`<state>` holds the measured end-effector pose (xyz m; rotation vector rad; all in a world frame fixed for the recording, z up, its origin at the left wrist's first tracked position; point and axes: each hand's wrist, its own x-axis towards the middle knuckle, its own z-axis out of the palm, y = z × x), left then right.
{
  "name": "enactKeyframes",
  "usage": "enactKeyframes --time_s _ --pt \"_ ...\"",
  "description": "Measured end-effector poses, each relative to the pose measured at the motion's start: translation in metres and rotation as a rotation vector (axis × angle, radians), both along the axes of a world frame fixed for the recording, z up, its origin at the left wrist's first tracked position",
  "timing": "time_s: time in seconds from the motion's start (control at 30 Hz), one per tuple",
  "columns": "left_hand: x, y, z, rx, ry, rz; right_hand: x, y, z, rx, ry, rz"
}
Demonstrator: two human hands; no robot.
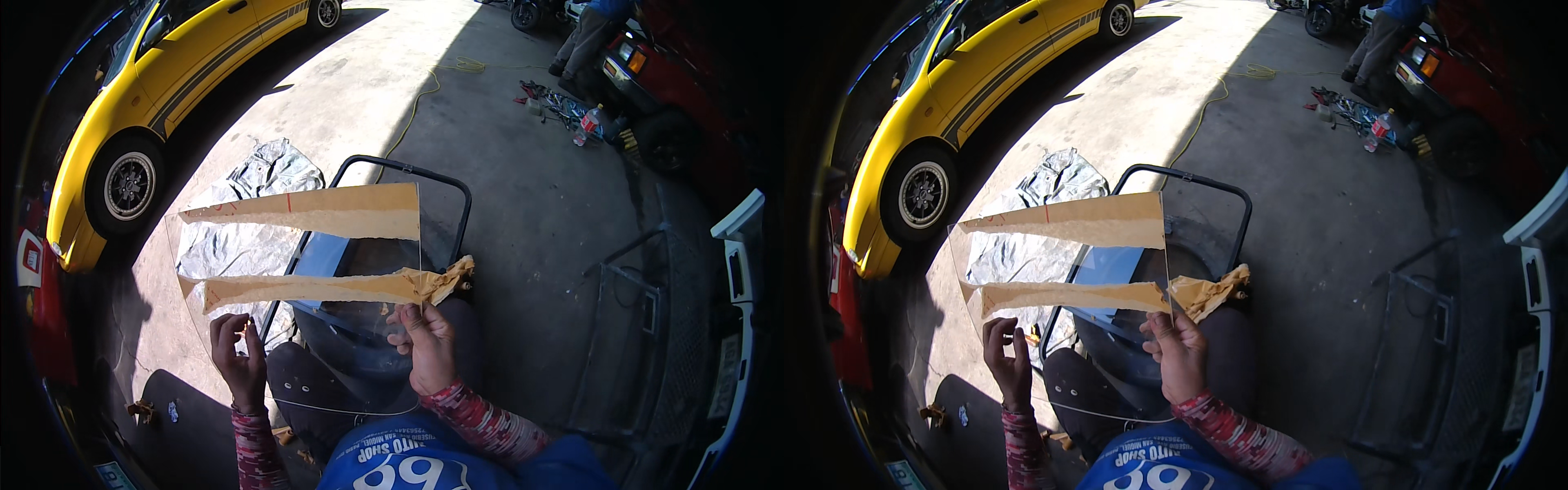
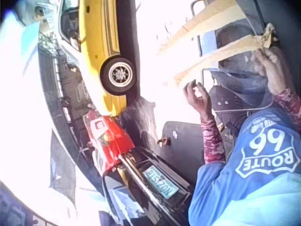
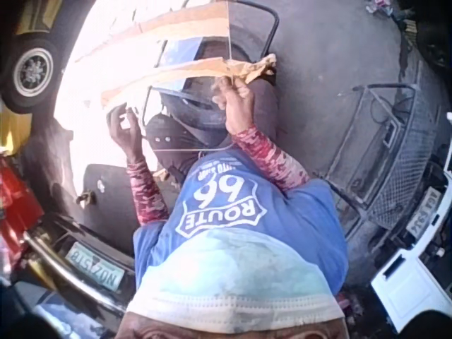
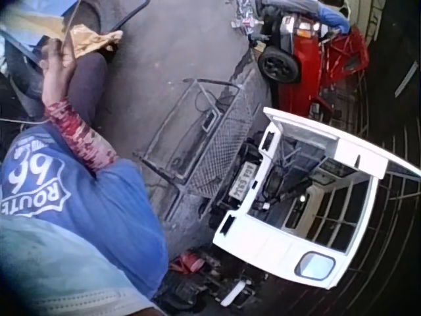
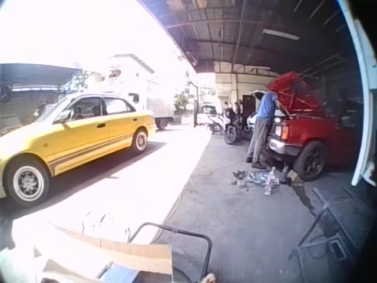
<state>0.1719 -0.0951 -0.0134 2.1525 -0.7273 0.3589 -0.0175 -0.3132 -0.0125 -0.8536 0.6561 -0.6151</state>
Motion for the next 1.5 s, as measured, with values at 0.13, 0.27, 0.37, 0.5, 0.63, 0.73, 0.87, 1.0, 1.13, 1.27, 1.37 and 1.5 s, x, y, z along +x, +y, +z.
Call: enactKeyframes --time_s 0.13,0.27,0.37,0.5,0.63,0.73,0.87,1.0,1.13,1.27,1.37,1.5 --pt "-0.065 -0.059 0.027 -0.01 0.236 -0.376 0.003 0.02 -0.005 -0.186 0.003 0.101" --pt "-0.086 -0.092 0.058 -0.025 0.294 -0.519 -0.003 0.013 -0.002 -0.289 -0.033 0.226" --pt "-0.082 -0.107 0.082 -0.056 0.261 -0.565 -0.004 0.006 0.012 -0.447 -0.084 0.258" --pt "-0.072 -0.108 0.102 0.035 0.246 -0.556 0.009 0.0 0.025 -0.663 -0.151 0.245" --pt "-0.067 -0.095 0.098 0.04 0.263 -0.597 0.014 -0.01 0.02 -0.737 -0.095 0.54" --pt "-0.061 -0.092 0.089 0.064 0.211 -0.62 0.016 -0.007 0.012 -0.731 -0.124 0.512" --pt "-0.059 -0.095 0.089 0.083 0.2 -0.679 0.016 0.0 0.011 -0.713 -0.192 0.397" --pt "-0.064 -0.098 0.098 0.139 0.204 -0.693 0.015 -0.003 0.012 -0.787 -0.201 0.4" --pt "-0.062 -0.097 0.104 0.174 0.191 -0.704 0.017 -0.001 0.01 -0.814 -0.217 0.421" --pt "-0.054 -0.097 0.109 0.191 0.205 -0.751 0.016 0.0 0.012 -0.856 -0.208 0.445" --pt "-0.053 -0.097 0.111 0.194 0.219 -0.773 0.012 -0.002 0.016 -0.863 -0.203 0.468" --pt "-0.054 -0.096 0.112 0.257 0.203 -0.753 0.012 0.0 0.018 -0.876 -0.232 0.455"
